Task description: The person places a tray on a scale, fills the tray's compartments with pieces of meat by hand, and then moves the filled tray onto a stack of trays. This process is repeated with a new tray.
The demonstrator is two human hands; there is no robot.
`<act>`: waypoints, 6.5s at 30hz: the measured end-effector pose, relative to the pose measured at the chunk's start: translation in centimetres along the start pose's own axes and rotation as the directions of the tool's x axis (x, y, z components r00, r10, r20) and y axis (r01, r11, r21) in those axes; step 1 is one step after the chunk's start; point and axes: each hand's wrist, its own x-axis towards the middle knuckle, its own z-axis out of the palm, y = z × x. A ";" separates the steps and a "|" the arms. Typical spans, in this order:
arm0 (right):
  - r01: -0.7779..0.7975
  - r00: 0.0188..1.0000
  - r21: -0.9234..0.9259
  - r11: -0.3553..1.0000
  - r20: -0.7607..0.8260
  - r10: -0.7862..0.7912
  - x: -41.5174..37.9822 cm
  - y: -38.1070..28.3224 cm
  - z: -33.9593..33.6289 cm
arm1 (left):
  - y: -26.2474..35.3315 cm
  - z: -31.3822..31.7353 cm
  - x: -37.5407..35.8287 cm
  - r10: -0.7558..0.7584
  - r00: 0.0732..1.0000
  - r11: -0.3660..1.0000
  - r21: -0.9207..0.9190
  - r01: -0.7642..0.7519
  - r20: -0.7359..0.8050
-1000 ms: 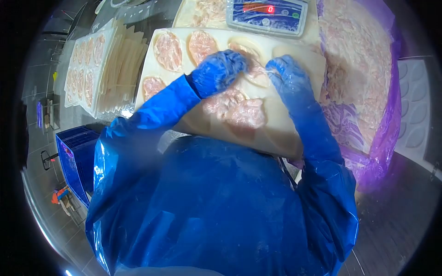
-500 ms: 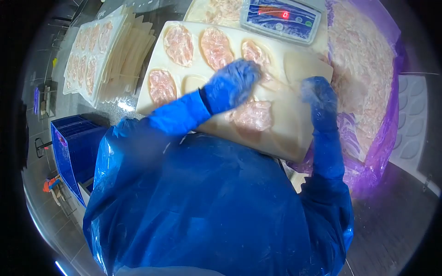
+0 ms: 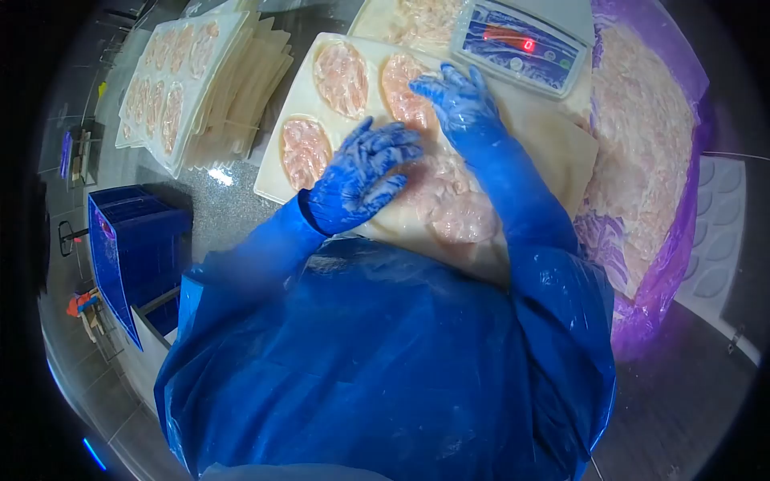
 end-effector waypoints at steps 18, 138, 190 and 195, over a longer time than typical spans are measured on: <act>-0.163 0.978 0.077 0.984 -0.115 0.171 -3.6 -3.1 -1.2 | -8.6 0.8 7.1 0.173 0.983 0.927 0.328 -0.183 0.059; -0.441 0.813 0.741 0.506 0.092 0.575 -15.2 -7.4 -10.1 | 5.2 6.1 4.1 0.101 0.994 0.995 0.001 -0.101 0.049; -0.349 0.914 0.328 0.878 -0.088 0.396 -13.7 -11.1 -6.5 | 2.9 5.6 -0.4 -0.042 0.994 0.999 -0.003 0.042 -0.097; -0.254 0.923 0.673 0.694 -0.045 0.382 -12.4 -9.8 -3.9 | 1.1 4.2 -1.6 -0.160 0.984 0.775 -0.608 0.173 0.076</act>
